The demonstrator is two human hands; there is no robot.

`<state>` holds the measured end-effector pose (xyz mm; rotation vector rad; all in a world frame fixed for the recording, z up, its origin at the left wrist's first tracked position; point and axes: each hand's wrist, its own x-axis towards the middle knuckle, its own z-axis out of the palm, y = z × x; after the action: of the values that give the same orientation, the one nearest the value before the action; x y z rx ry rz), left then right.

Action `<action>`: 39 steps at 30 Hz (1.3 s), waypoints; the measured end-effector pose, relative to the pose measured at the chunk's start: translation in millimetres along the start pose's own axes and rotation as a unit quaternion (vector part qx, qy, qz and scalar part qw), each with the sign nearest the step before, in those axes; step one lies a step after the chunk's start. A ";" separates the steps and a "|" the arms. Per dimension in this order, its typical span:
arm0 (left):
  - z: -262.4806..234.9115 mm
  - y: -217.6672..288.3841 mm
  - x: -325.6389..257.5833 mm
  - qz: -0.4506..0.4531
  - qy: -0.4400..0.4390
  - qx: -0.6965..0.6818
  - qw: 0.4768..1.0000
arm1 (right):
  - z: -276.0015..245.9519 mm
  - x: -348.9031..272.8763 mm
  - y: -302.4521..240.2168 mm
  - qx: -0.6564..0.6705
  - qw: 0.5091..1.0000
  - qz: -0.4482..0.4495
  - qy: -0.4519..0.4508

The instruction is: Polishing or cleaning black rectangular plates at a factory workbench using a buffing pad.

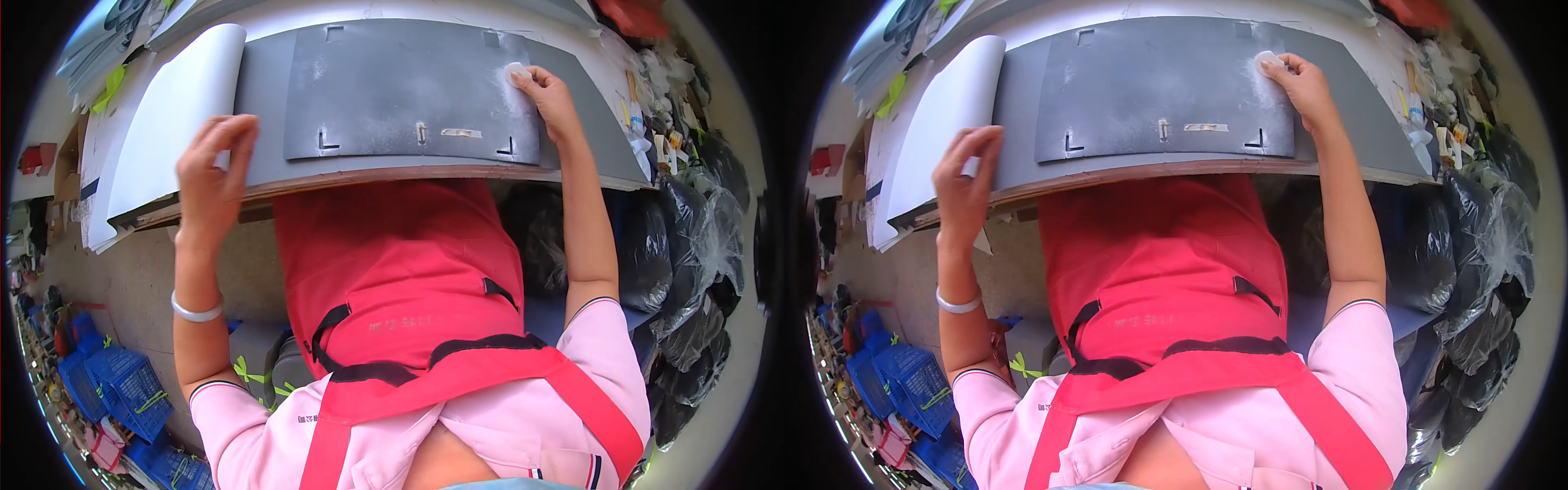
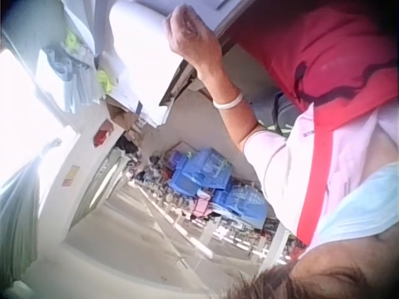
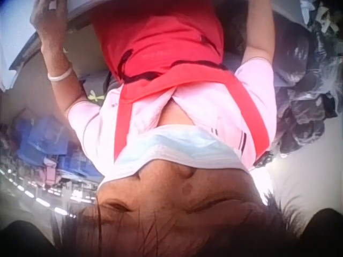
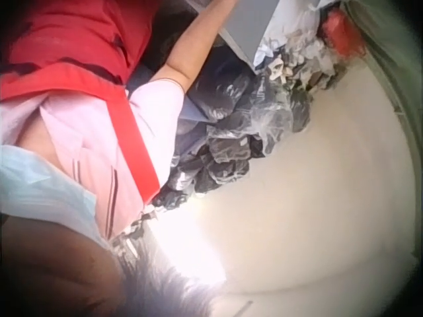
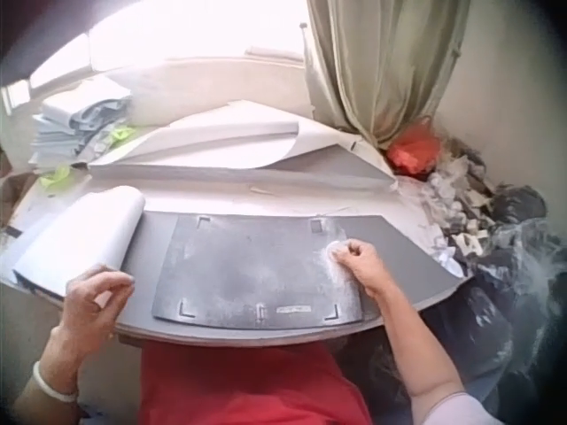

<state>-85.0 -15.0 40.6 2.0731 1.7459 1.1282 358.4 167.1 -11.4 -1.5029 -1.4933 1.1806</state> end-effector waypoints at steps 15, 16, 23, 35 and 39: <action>64.9 23.4 -5.5 0.019 -0.198 0.062 0.978 | -9.2 11.6 11.3 -0.133 0.986 -0.095 -0.024; 65.4 24.1 -6.4 0.021 -0.192 0.058 0.980 | -9.3 9.4 11.1 -0.130 0.987 -0.091 -0.024; 70.4 25.9 -10.7 0.020 -0.172 0.055 0.983 | -8.5 5.4 10.0 -0.118 0.987 -0.105 -0.037; 73.4 20.1 -15.5 0.032 -0.149 0.057 0.987 | -6.8 4.9 7.5 -0.149 0.983 -0.096 -0.040; 74.3 21.6 -14.8 0.040 -0.143 0.047 0.988 | -6.0 3.2 6.9 -0.162 0.981 -0.107 -0.021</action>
<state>-19.9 -11.6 -3.7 2.2486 1.6180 0.7322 366.2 170.3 -16.2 -1.4835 -1.8946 0.8768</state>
